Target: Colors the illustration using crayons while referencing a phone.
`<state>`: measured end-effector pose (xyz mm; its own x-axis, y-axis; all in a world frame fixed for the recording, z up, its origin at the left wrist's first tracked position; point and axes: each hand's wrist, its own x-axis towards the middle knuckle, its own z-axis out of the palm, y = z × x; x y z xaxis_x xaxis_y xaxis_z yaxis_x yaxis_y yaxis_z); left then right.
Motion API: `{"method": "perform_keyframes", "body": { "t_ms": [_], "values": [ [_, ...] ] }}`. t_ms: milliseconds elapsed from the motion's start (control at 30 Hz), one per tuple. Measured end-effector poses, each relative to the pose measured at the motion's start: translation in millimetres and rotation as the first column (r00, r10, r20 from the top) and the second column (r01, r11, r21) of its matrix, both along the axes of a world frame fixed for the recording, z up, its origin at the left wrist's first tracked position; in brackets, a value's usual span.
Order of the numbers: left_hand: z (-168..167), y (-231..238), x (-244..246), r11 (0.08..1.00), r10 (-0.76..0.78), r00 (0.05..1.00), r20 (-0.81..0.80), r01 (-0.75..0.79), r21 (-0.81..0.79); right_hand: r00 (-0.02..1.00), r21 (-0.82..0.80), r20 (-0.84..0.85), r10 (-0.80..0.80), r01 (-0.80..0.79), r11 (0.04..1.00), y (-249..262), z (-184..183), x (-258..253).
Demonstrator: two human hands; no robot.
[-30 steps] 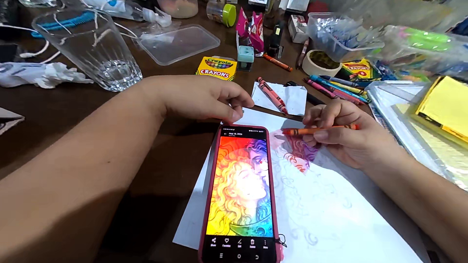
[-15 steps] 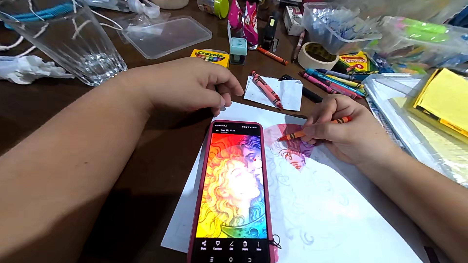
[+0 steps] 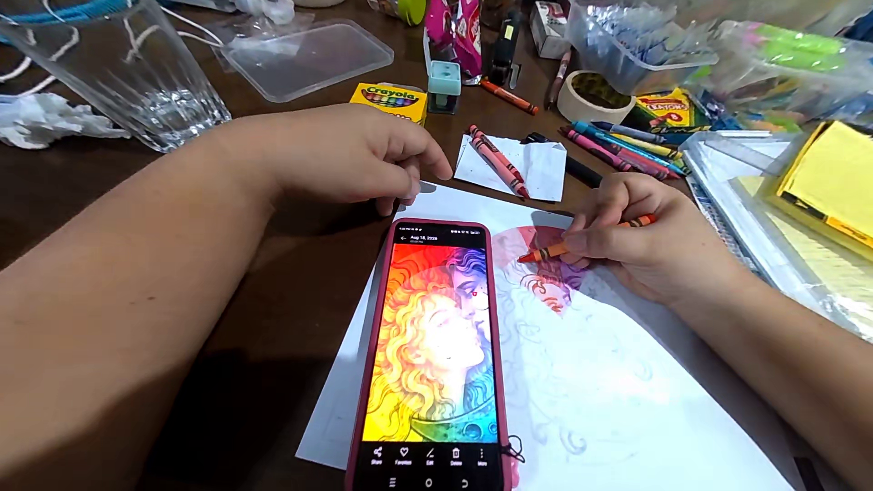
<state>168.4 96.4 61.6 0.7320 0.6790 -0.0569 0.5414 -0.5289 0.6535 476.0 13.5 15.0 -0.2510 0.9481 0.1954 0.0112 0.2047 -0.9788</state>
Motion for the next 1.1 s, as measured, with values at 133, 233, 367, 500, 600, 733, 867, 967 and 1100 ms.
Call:
{"method": "perform_keyframes", "body": {
  "t_ms": [133,233,367,500,600,733,867,967,1100],
  "values": [
    [1,0,0,1.000,-0.007,1.000,-0.019,0.007,-0.004,1.000,0.013,0.009,-0.013,0.013,1.000,0,-1,0],
    [2,-2,0,1.000,-0.005,0.998,-0.056,0.005,0.009,1.000,0.010,0.018,-0.004,0.004,1.000,0,0,0],
    [5,-4,2,1.000,0.009,0.989,-0.151,-0.007,0.016,1.000,0.021,0.017,-0.006,0.006,1.000,0,-1,0],
    [6,-4,2,1.000,0.025,0.982,-0.188,-0.026,-0.005,1.000,0.017,0.025,0.000,0.000,1.000,0,0,1],
    [8,-6,2,0.999,0.029,0.979,-0.200,-0.035,-0.025,1.000,0.016,0.025,0.008,-0.008,1.000,0,0,1],
    [11,-8,3,0.997,0.043,0.976,-0.214,-0.057,-0.061,0.999,0.023,0.031,0.015,-0.015,1.000,0,0,2],
    [13,-9,2,0.995,0.048,0.971,-0.236,-0.067,-0.072,0.999,0.021,0.027,0.026,-0.026,0.999,0,0,2],
    [14,-10,2,0.994,0.049,0.971,-0.234,-0.069,-0.080,0.999,0.011,0.023,0.031,-0.031,0.999,0,0,2],
    [12,-9,1,0.996,0.041,0.973,-0.227,-0.057,-0.066,0.998,0.004,0.026,0.061,-0.061,0.998,1,0,3]
  ]
}}
